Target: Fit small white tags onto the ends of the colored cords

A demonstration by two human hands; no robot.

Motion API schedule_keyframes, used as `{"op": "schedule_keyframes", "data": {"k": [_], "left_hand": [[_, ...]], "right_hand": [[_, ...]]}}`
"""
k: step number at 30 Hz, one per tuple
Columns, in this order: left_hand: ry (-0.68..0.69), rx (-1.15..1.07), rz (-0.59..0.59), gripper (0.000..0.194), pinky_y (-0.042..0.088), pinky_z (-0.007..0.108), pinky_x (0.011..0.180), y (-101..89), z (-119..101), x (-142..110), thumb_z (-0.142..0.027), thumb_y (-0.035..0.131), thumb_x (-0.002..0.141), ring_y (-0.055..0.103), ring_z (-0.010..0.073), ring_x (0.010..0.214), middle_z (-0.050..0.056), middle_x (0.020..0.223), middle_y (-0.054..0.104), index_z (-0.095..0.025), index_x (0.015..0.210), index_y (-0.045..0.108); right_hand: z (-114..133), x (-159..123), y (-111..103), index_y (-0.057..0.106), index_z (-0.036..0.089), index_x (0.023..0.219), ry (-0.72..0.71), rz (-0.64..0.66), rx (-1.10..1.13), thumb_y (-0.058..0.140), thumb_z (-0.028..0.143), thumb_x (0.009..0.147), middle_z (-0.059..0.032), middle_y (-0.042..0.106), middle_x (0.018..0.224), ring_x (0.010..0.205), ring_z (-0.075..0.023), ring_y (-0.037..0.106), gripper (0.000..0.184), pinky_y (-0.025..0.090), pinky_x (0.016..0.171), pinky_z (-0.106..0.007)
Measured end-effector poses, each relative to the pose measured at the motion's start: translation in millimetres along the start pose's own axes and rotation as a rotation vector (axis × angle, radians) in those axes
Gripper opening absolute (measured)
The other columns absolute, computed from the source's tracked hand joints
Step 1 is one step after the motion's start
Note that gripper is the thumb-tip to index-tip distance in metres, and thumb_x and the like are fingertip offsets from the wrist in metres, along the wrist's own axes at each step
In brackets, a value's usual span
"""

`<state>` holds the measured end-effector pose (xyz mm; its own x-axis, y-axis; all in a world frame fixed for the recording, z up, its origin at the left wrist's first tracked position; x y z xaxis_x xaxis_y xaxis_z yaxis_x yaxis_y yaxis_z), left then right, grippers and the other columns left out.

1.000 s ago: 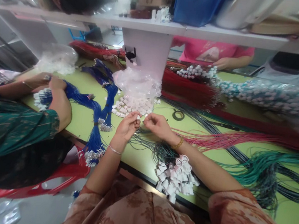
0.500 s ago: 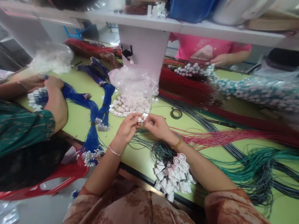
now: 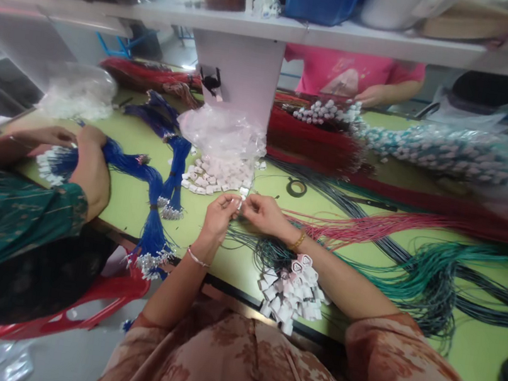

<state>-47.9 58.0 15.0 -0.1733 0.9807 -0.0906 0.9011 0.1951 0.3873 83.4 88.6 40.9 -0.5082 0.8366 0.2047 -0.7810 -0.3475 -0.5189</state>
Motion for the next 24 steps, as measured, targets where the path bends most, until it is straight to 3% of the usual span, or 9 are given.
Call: {"op": "schedule_keyframes", "data": {"k": [3,8,11,16,20,24], "left_hand": [[-0.044,-0.003,-0.052,0.014,0.033,0.018,0.046,-11.5,-8,3,-0.020,0.073,0.061,0.045,0.0048,0.048,0.001,0.064,0.061,-0.013,0.071,0.066],[-0.069,0.002,-0.061,0.011,0.033,0.017,0.044,-27.1,-18,8,-0.017,0.067,0.058,0.047,0.0054,0.050,0.002,0.065,0.064,-0.013,0.069,0.065],[-0.090,0.003,-0.040,0.013,0.033,0.016,0.045,-27.7,-17,9,-0.018,0.067,0.058,0.049,0.0059,0.051,0.002,0.065,0.064,-0.013,0.069,0.065],[-0.098,0.010,-0.023,0.014,0.033,0.017,0.045,-25.9,-14,9,-0.019,0.067,0.059,0.047,0.0053,0.050,0.002,0.067,0.064,-0.013,0.072,0.064],[-0.110,-0.008,0.005,0.014,0.034,0.017,0.046,-24.7,-13,8,-0.018,0.067,0.060,0.048,0.0057,0.050,0.002,0.067,0.064,-0.013,0.073,0.064],[-0.088,-0.037,-0.001,0.014,0.036,0.018,0.048,-23.7,-14,6,-0.017,0.068,0.060,0.049,0.0065,0.053,0.002,0.069,0.064,-0.014,0.073,0.065]], "right_hand": [[-10,8,3,0.058,0.014,0.072,0.025,0.105,0.005,0.044,0.036,0.086,0.0007,0.054,0.064,0.059,-0.0100,0.043,0.029,0.031,0.057,-0.022],[-22,18,11,0.061,0.016,0.076,0.055,0.290,-0.480,0.054,0.026,0.079,-0.0037,0.063,0.077,0.064,-0.0126,0.047,0.013,0.027,0.058,-0.024],[-22,16,14,0.063,0.016,0.082,0.073,0.368,-0.618,0.046,0.023,0.084,-0.0066,0.066,0.086,0.068,-0.0143,0.050,0.018,0.027,0.059,-0.025],[-15,16,16,0.061,0.015,0.094,-0.008,0.346,-0.688,0.041,0.028,0.090,-0.0110,0.065,0.097,0.076,-0.0175,0.053,0.024,0.028,0.063,-0.026],[-16,18,24,0.061,0.015,0.083,-0.089,0.410,-0.640,0.045,0.022,0.087,-0.0082,0.065,0.087,0.072,-0.0160,0.051,0.018,0.028,0.064,-0.026],[-17,21,12,0.058,0.015,0.082,-0.063,0.259,-0.580,0.043,0.021,0.087,-0.0077,0.063,0.083,0.068,-0.0151,0.047,0.017,0.028,0.062,-0.026]]}}
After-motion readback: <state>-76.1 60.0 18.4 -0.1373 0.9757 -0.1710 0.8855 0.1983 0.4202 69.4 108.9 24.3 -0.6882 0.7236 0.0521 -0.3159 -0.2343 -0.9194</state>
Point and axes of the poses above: each hand's wrist, its own x-axis towards the middle knuckle, its own y-axis out of the palm, z = x × y, the point moved 4 cm from there along x, towards the middle knuckle
